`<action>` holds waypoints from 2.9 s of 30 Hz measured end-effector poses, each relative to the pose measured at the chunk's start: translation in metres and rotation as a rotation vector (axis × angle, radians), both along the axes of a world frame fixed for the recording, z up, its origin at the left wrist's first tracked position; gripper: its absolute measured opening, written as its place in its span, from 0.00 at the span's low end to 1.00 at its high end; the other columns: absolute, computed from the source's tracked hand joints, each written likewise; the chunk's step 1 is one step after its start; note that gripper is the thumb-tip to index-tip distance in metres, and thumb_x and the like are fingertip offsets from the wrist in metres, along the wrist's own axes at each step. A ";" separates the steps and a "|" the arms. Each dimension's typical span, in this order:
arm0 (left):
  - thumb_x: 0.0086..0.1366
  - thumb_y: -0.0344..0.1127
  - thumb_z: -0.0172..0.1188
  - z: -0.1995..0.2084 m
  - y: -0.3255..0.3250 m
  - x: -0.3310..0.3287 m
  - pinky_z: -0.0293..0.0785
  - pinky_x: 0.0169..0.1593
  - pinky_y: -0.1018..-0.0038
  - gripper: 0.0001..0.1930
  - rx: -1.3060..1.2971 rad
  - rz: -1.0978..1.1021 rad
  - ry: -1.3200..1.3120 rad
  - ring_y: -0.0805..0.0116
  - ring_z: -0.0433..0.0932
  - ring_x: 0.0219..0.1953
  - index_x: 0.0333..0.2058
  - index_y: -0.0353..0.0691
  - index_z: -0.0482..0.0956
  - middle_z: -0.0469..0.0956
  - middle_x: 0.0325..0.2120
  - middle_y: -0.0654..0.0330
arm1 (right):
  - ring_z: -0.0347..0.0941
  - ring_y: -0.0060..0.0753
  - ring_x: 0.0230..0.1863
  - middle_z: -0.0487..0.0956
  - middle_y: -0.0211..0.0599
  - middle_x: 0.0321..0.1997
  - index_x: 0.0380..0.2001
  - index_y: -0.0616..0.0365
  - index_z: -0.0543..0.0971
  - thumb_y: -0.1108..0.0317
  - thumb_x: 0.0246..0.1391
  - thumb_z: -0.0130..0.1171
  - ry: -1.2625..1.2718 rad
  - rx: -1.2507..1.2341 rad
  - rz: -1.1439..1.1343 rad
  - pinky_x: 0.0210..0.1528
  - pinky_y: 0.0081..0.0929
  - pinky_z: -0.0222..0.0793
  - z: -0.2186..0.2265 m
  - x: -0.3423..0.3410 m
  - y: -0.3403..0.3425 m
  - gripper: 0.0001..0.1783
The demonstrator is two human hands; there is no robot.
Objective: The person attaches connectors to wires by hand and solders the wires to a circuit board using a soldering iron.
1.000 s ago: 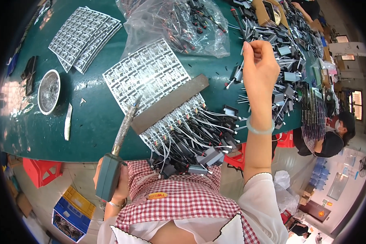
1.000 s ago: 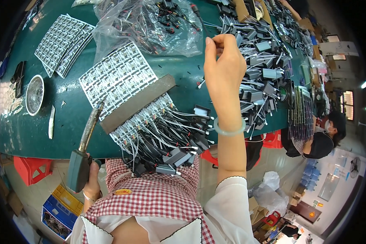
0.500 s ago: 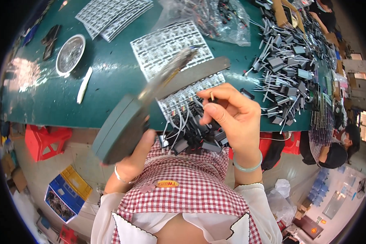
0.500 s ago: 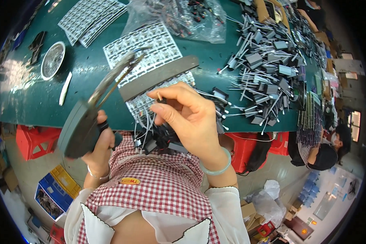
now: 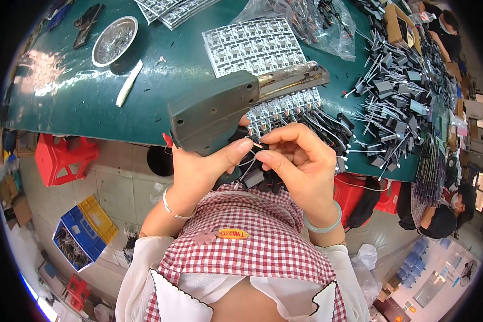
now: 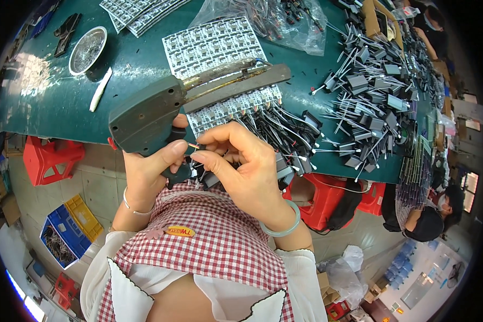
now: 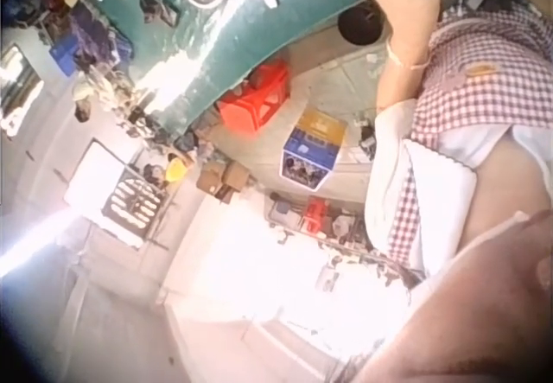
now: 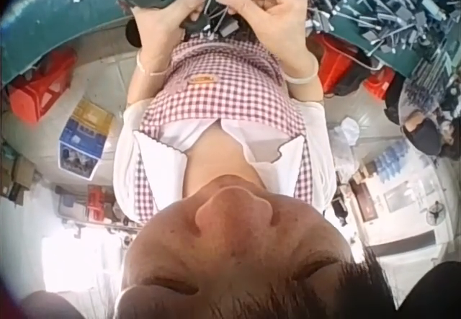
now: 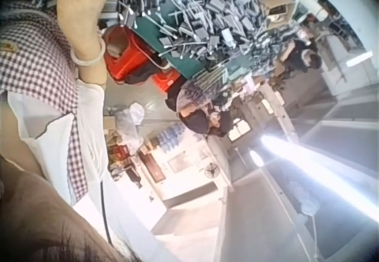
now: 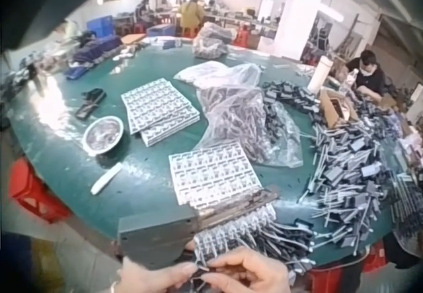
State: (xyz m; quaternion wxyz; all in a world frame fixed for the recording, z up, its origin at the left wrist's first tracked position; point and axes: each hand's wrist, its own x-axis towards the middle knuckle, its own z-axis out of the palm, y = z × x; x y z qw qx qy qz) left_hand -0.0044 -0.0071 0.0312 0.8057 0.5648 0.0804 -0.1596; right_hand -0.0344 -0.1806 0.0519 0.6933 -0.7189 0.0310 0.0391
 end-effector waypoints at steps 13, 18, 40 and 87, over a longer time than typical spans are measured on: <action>0.54 0.20 0.68 -0.010 0.004 0.004 0.69 0.22 0.81 0.23 0.072 -0.088 0.036 0.76 0.74 0.22 0.49 0.30 0.76 0.82 0.40 0.54 | 0.80 0.37 0.31 0.82 0.41 0.34 0.36 0.63 0.83 0.80 0.46 0.70 -0.358 -0.431 0.116 0.31 0.28 0.75 -0.005 0.003 -0.004 0.11; 0.53 0.19 0.68 -0.010 0.006 0.002 0.69 0.22 0.81 0.24 0.013 -0.051 0.077 0.76 0.74 0.22 0.51 0.31 0.75 0.82 0.41 0.54 | 0.81 0.39 0.32 0.82 0.42 0.33 0.36 0.63 0.83 0.81 0.46 0.70 -0.394 -0.433 0.075 0.32 0.29 0.76 -0.010 0.004 -0.007 0.11; 0.51 0.20 0.72 -0.022 0.011 0.006 0.69 0.23 0.83 0.25 0.111 -0.154 0.068 0.77 0.76 0.25 0.50 0.33 0.78 0.83 0.41 0.57 | 0.81 0.35 0.33 0.83 0.42 0.34 0.36 0.64 0.84 0.83 0.44 0.71 -0.329 -0.375 0.157 0.34 0.25 0.77 -0.012 0.003 -0.008 0.13; 0.53 0.27 0.70 -0.042 0.078 -0.034 0.74 0.33 0.70 0.14 0.736 -0.237 -0.703 0.61 0.80 0.29 0.39 0.30 0.82 0.81 0.33 0.51 | 0.74 0.32 0.31 0.75 0.32 0.33 0.37 0.59 0.81 0.73 0.48 0.66 -0.494 -1.140 -0.147 0.30 0.28 0.69 -0.059 0.008 0.004 0.11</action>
